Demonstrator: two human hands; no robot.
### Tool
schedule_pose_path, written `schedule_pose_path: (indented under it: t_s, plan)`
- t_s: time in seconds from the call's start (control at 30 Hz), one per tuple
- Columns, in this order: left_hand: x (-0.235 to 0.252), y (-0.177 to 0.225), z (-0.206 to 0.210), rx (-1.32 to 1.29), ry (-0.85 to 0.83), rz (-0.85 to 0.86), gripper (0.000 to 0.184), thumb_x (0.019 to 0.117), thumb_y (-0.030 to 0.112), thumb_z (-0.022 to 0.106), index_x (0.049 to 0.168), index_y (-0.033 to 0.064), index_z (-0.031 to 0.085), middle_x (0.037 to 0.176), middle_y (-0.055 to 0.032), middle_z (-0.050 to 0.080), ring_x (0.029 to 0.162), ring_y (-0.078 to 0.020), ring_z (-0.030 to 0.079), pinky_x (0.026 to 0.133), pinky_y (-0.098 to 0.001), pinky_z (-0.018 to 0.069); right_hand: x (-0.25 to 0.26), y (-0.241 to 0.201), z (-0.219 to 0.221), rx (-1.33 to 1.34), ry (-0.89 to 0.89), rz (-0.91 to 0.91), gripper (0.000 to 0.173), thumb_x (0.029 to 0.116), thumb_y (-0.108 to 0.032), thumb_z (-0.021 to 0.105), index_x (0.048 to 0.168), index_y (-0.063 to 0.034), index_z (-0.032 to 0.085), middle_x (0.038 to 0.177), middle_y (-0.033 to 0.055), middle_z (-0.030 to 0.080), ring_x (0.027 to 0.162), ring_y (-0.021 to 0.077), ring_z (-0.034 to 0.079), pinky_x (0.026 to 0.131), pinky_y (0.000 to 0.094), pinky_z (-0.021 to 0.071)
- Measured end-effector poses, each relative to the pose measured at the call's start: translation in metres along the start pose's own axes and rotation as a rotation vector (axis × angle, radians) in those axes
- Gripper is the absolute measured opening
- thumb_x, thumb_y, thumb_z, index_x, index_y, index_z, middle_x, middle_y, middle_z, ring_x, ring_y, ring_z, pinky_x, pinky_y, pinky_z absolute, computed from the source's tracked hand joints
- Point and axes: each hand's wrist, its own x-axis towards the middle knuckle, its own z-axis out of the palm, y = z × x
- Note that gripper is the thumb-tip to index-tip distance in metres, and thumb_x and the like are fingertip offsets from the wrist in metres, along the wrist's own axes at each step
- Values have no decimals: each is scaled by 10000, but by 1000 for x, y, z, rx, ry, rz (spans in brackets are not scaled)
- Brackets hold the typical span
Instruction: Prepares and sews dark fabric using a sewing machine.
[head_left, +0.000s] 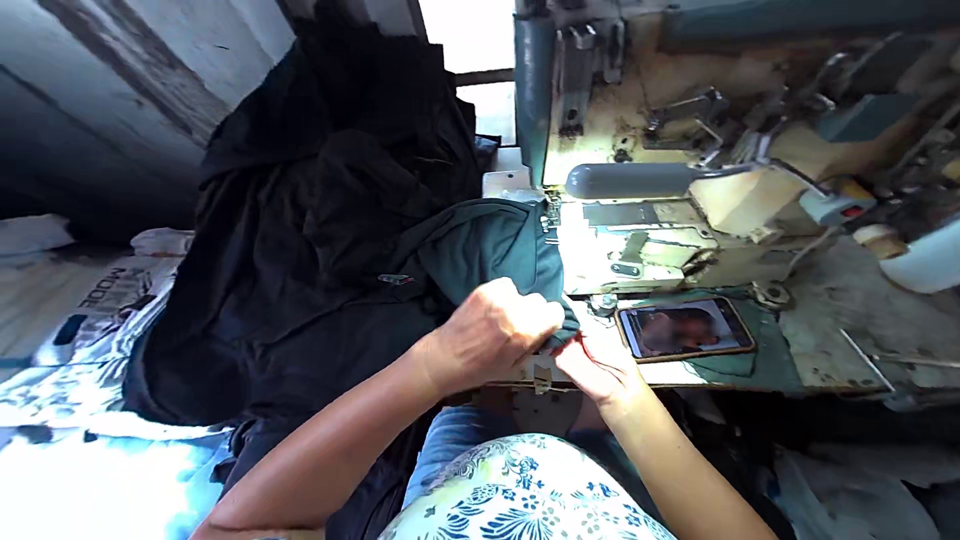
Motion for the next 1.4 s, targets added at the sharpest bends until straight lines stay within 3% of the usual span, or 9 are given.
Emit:
schedule_pose_path:
  t_s: [0.1,0.2,0.3,0.43,0.53,0.83,1.03,1.2,1.4]
  plan:
    - [8,-25,1,85,98,-129,188,968,135,565,934,60,734,749,-78,661,674,-250,643,609,-409,488,-6,15,-3,21,58,-97,289,1120,-236,356,1173,-87,598,989,92,727,909,194,734,780,375,631]
    - [14,-30,9,139,10,-333,282,1003,186,534,1149,74,748,1119,-139,723,1007,-326,687,808,-489,526,-2,27,-7,-147,187,-248,233,1112,-177,383,1223,-77,561,1009,67,694,943,146,703,811,327,608]
    - [13,-24,22,134,-10,-474,308,1013,186,524,1191,45,732,1247,-200,694,1174,-374,666,925,-529,540,4,25,-12,-301,202,-380,249,1109,-163,395,1268,-57,555,1056,66,686,991,133,688,856,312,594]
    - [11,-19,31,107,29,-552,349,1024,180,525,1301,39,683,1307,-244,657,1243,-391,638,1010,-519,529,11,18,-22,-508,75,-500,348,1107,-189,319,1085,-41,633,939,35,727,918,99,713,829,293,605]
    - [10,-26,31,70,35,-534,390,1034,206,523,1372,50,641,1334,-244,640,1270,-382,621,1036,-505,517,14,14,-22,-641,30,-537,238,1043,-45,490,968,-20,714,899,12,754,876,65,722,830,260,603]
    - [-3,-32,43,59,104,-397,363,1018,170,483,1289,129,722,1399,-189,631,1346,-428,552,1121,-562,435,16,7,-45,-859,-80,-606,276,976,-47,583,768,-128,746,764,-67,726,722,-7,674,697,191,564]
    - [11,-54,28,-31,28,-468,334,1032,172,488,1246,72,724,1369,-162,649,1306,-358,599,1074,-505,495,30,-3,-47,-1066,-102,-748,200,970,-57,611,840,-62,763,779,-73,725,746,-40,665,728,168,558]
    - [35,-94,23,-120,-76,-425,281,1010,-3,493,1183,7,713,1279,-205,669,1164,-348,675,951,-504,554,39,-15,-23,-1049,-79,-590,232,1003,-19,544,858,-21,725,700,-36,727,591,32,692,560,196,591]
    - [37,-114,35,30,208,-315,240,1020,21,501,1103,-10,724,1239,-186,694,1182,-323,674,987,-452,549,40,-23,-7,-905,-94,-399,288,1089,-55,392,945,21,629,707,47,744,528,61,677,473,169,542]
